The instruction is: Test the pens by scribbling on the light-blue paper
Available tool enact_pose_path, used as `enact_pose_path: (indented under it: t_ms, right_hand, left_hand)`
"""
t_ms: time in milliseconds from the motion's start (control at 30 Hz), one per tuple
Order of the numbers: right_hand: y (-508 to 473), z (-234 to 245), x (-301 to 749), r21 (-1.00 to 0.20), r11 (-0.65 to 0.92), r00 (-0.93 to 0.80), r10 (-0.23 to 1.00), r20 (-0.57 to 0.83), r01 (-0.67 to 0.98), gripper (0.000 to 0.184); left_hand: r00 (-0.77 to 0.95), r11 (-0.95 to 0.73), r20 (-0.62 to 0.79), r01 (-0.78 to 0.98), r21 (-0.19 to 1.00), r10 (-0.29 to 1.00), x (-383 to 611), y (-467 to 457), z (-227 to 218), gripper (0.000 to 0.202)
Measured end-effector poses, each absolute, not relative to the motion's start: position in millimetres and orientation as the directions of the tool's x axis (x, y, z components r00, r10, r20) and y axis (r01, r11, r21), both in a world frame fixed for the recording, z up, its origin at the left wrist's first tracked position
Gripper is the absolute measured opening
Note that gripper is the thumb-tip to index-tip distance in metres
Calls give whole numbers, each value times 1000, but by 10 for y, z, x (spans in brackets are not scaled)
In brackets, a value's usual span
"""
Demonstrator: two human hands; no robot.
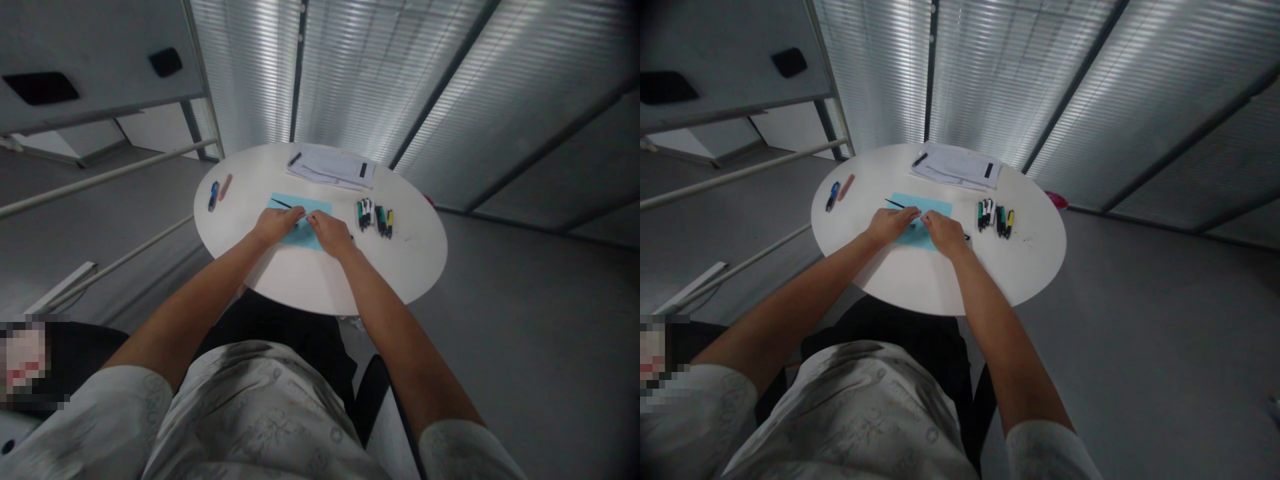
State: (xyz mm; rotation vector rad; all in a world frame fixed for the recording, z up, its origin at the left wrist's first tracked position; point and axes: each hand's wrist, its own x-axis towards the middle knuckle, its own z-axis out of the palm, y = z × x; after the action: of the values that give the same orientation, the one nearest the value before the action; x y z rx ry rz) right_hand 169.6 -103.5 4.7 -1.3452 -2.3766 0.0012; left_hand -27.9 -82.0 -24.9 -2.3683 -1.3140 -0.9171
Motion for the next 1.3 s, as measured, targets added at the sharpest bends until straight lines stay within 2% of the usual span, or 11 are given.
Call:
enact_pose_path:
  t_ms: [133, 267, 400, 600, 667, 800, 967, 1100, 1300]
  right_hand:
    - [-1048, 57, 1656, -200, 531, -449, 825, 344, 823, 34]
    - [-1041, 47, 1634, -220, 537, -446, 822, 355, 815, 34]
    - [-1003, 37, 1665, -294, 508, -355, 823, 443, 810, 38]
    - [-951, 43, 1712, -372, 522, -276, 793, 544, 767, 45]
    - [-942, 53, 1726, -397, 505, -225, 790, 570, 767, 46]
    - [-918, 74, 1771, -454, 442, -118, 804, 583, 773, 50]
    - [-898, 78, 1804, -499, 395, -53, 821, 568, 772, 52]
    - [-874, 49, 1807, -557, 428, -19, 805, 594, 712, 47]
    - [-799, -23, 1815, -585, 533, 15, 731, 682, 612, 42]
  left_hand:
    - [438, -568, 610, 822, 25, 660, -288, -836, -232, 38]
    - [463, -600, 581, 798, 57, 670, -271, -883, -185, 41]
    - [412, -568, 622, 820, 66, 666, -233, -953, -122, 50]
    - [410, -608, 699, 793, 44, 586, -227, -975, -93, 53]
    - [420, -603, 689, 797, 31, 591, -235, -964, -96, 50]
    - [407, -544, 669, 839, -3, 623, -259, -923, -106, 28]
    - [238, -443, 734, 892, 93, 635, -284, -848, -164, 28]
    - [210, -402, 644, 901, 164, 735, -286, -818, -200, 37]
    - [296, -401, 442, 901, 164, 847, -275, -847, -136, 51]
